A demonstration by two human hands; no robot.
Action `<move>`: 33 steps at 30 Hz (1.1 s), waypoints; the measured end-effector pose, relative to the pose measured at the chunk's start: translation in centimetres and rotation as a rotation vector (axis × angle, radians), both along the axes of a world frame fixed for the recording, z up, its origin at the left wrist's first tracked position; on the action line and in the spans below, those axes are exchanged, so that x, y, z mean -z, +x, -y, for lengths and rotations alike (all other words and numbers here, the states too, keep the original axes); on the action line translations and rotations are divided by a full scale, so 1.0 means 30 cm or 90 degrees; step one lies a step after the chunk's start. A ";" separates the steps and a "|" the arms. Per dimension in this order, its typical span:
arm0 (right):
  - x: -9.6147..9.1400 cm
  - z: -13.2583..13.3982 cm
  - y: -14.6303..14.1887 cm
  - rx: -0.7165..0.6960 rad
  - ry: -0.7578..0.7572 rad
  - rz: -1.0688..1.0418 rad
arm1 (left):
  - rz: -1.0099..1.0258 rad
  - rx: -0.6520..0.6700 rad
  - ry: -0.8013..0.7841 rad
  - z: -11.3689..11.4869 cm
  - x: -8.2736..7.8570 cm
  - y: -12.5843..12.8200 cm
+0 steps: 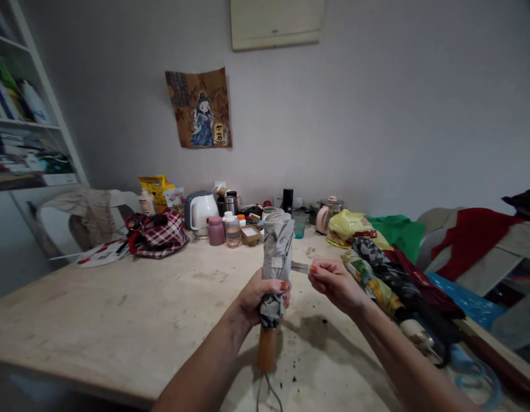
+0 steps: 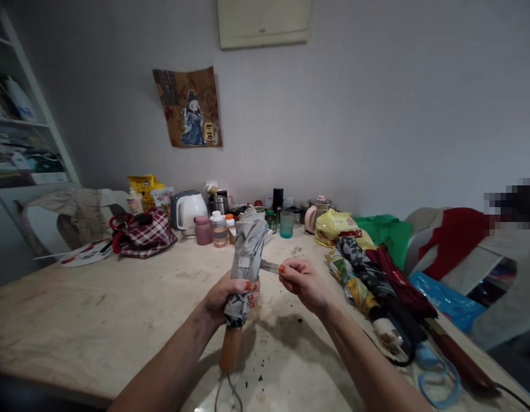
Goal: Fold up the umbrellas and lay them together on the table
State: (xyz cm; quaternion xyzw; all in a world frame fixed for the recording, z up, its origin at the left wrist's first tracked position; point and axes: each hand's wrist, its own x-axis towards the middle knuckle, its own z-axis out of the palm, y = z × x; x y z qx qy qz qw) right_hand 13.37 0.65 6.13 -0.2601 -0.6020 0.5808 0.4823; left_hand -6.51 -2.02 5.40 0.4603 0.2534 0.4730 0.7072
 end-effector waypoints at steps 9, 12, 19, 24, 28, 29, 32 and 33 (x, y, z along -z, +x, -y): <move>0.002 0.013 -0.005 -0.020 -0.034 -0.172 | 0.192 0.201 -0.051 -0.008 0.001 -0.034; 0.031 -0.026 0.016 -0.017 -0.062 -0.141 | 0.266 0.218 -0.057 -0.003 -0.005 -0.048; 0.090 -0.095 0.025 0.001 -0.087 -0.077 | 0.236 0.148 -0.074 -0.004 -0.030 -0.071; 0.070 -0.059 0.015 -0.029 -0.028 -0.056 | 0.022 -0.065 0.028 -0.030 0.011 -0.041; 0.045 -0.016 -0.006 -0.008 0.022 -0.023 | 0.081 -0.015 -0.037 -0.045 0.029 -0.028; 0.042 -0.010 -0.011 -0.003 0.022 -0.022 | 0.093 -0.011 -0.045 -0.046 0.029 -0.027; 0.041 -0.005 -0.019 -0.001 -0.001 -0.070 | 0.056 -0.043 -0.019 -0.041 0.027 -0.020; 0.042 -0.006 -0.020 -0.006 -0.010 -0.088 | 0.030 -0.058 -0.004 -0.038 0.027 -0.016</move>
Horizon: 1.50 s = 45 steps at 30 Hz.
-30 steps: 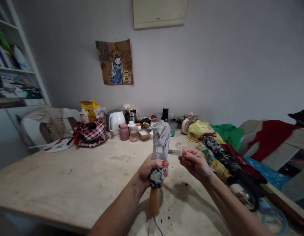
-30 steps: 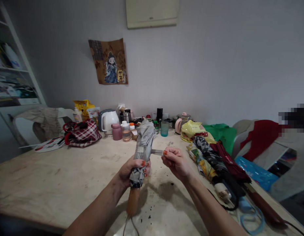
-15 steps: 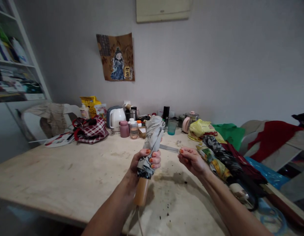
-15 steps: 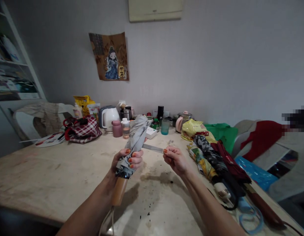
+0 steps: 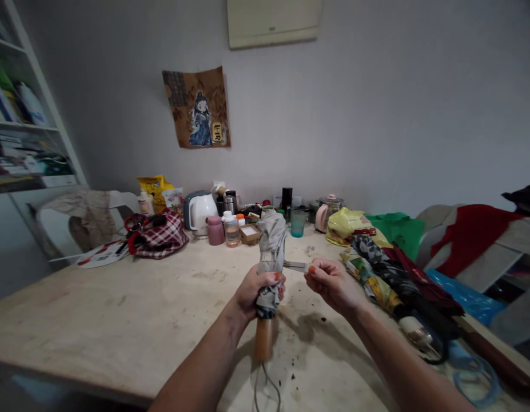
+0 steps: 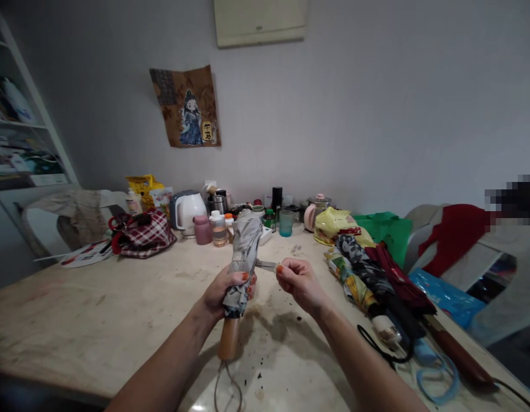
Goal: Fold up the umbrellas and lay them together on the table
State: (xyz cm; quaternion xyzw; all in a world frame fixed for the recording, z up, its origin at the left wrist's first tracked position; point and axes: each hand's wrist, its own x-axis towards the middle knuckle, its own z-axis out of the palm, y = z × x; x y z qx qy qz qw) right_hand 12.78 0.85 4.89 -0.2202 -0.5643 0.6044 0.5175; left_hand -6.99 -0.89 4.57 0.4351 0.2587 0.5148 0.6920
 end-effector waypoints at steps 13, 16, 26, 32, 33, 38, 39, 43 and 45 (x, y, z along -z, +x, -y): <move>0.020 -0.011 -0.011 -0.013 0.036 0.097 | -0.247 -0.159 0.088 0.018 -0.012 0.041; 0.021 -0.010 -0.009 -0.009 0.017 0.066 | -0.234 -0.147 0.076 0.020 -0.012 0.046; 0.017 0.016 -0.010 -0.047 0.025 -0.031 | -0.102 0.004 0.015 0.012 -0.001 0.014; 0.010 0.022 -0.020 -0.044 0.061 0.022 | -0.155 -0.011 0.028 0.016 0.004 0.035; 0.009 0.023 -0.021 -0.039 0.066 0.024 | -0.152 0.003 0.023 0.017 0.004 0.038; 0.016 0.023 -0.025 -0.029 0.060 0.048 | -0.202 -0.069 0.060 0.023 0.006 0.056; 0.020 0.021 -0.025 -0.030 0.059 0.051 | -0.210 -0.070 0.061 0.024 0.006 0.060; 0.032 0.010 -0.022 -0.048 0.058 0.042 | -0.195 -0.047 0.033 0.026 0.007 0.072; 0.033 0.009 -0.019 -0.060 0.057 0.049 | -0.195 -0.051 0.028 0.023 0.009 0.073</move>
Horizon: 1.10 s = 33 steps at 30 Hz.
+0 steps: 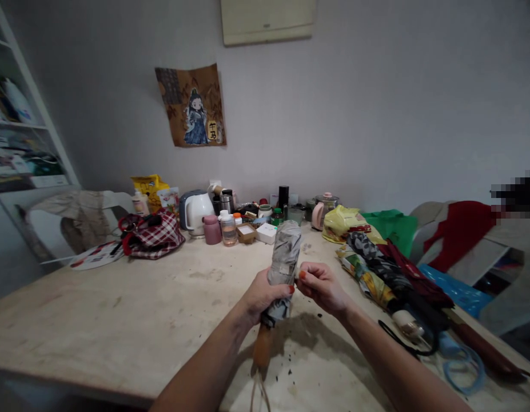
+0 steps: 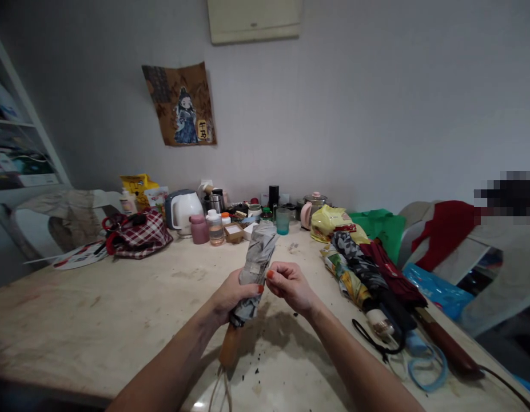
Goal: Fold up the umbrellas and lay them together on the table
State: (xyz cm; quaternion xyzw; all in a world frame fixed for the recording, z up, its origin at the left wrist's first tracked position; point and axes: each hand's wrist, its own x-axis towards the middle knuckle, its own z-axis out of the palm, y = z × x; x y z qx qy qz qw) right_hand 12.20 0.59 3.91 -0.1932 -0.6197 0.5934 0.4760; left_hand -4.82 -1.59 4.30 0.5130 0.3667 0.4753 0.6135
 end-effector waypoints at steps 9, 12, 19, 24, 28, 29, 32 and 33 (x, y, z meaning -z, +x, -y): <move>-0.032 0.026 -0.001 -0.007 -0.027 -0.045 | 0.034 0.096 -0.030 -0.006 0.010 -0.027; -0.030 0.025 -0.007 0.006 -0.032 -0.006 | 0.022 0.027 0.002 -0.001 0.006 -0.021; -0.026 0.025 -0.006 0.021 -0.005 0.046 | -0.023 -0.006 0.040 -0.002 0.001 0.001; -0.012 0.009 -0.012 0.042 0.008 0.078 | -0.108 -0.094 0.109 -0.014 0.013 0.018; -0.007 0.007 -0.017 0.055 0.009 0.080 | -0.121 -0.073 0.091 -0.021 0.024 0.016; -0.006 0.008 -0.018 0.058 0.011 0.083 | -0.130 -0.086 0.096 -0.021 0.025 0.016; -0.010 0.012 -0.019 0.059 0.024 0.101 | -0.153 -0.113 0.120 -0.020 0.028 0.018; -0.012 0.014 -0.019 0.059 0.030 0.111 | -0.158 -0.120 0.129 -0.020 0.029 0.018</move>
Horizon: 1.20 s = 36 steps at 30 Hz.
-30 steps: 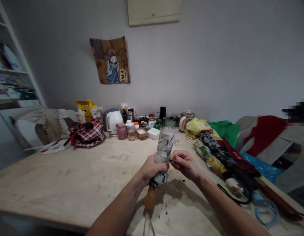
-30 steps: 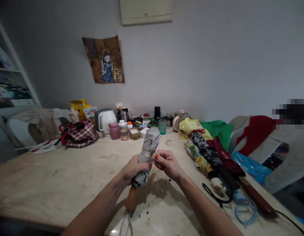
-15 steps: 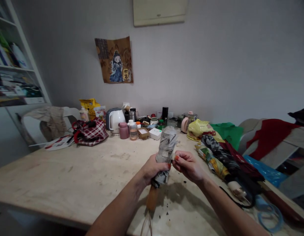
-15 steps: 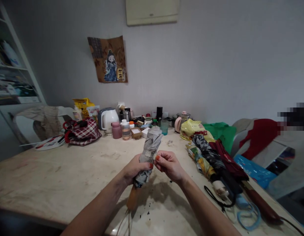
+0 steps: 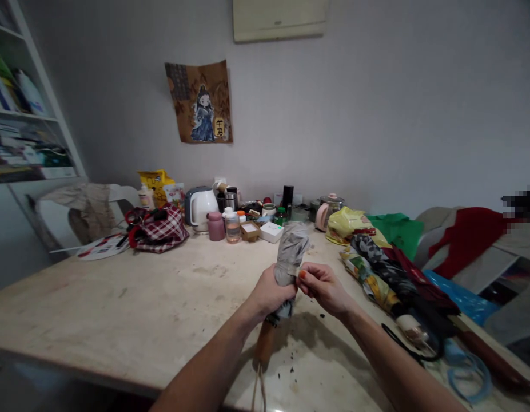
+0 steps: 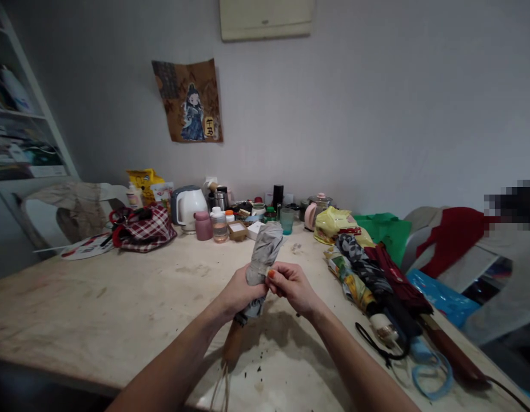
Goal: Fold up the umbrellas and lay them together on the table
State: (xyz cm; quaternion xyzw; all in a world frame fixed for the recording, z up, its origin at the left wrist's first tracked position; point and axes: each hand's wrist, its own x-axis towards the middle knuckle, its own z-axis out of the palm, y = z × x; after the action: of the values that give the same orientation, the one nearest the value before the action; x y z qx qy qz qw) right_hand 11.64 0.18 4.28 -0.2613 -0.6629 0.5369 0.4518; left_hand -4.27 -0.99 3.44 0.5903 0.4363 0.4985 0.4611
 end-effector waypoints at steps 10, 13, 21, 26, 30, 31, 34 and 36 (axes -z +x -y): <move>-0.020 0.005 0.001 0.037 0.078 0.111 | -0.027 -0.064 0.025 -0.008 0.023 -0.001; -0.029 0.016 -0.013 0.117 0.173 0.272 | -0.148 -0.115 0.048 0.013 0.014 0.001; -0.040 0.062 -0.037 0.236 0.290 0.578 | -0.126 -0.070 0.041 0.033 0.017 0.014; -0.038 0.028 -0.012 0.199 0.212 0.316 | 0.200 0.072 -0.152 0.009 -0.003 0.013; -0.018 0.029 -0.027 0.143 0.094 0.304 | 0.359 0.002 -0.125 -0.010 -0.001 0.012; -0.012 0.035 -0.035 0.119 0.096 0.312 | 0.379 0.003 -0.115 -0.013 0.003 0.011; 0.003 0.046 -0.046 0.145 0.098 0.313 | 0.403 0.107 -0.100 -0.014 0.012 0.005; 0.007 0.041 -0.022 0.197 0.046 0.281 | 0.395 0.207 -0.091 -0.010 0.017 0.000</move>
State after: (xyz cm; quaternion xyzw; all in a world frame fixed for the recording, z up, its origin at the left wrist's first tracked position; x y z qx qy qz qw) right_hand 10.97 -1.04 4.09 -0.4539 -0.7163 0.3672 0.3821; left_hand -4.28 -0.70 2.94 0.4388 0.2094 0.5427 0.6849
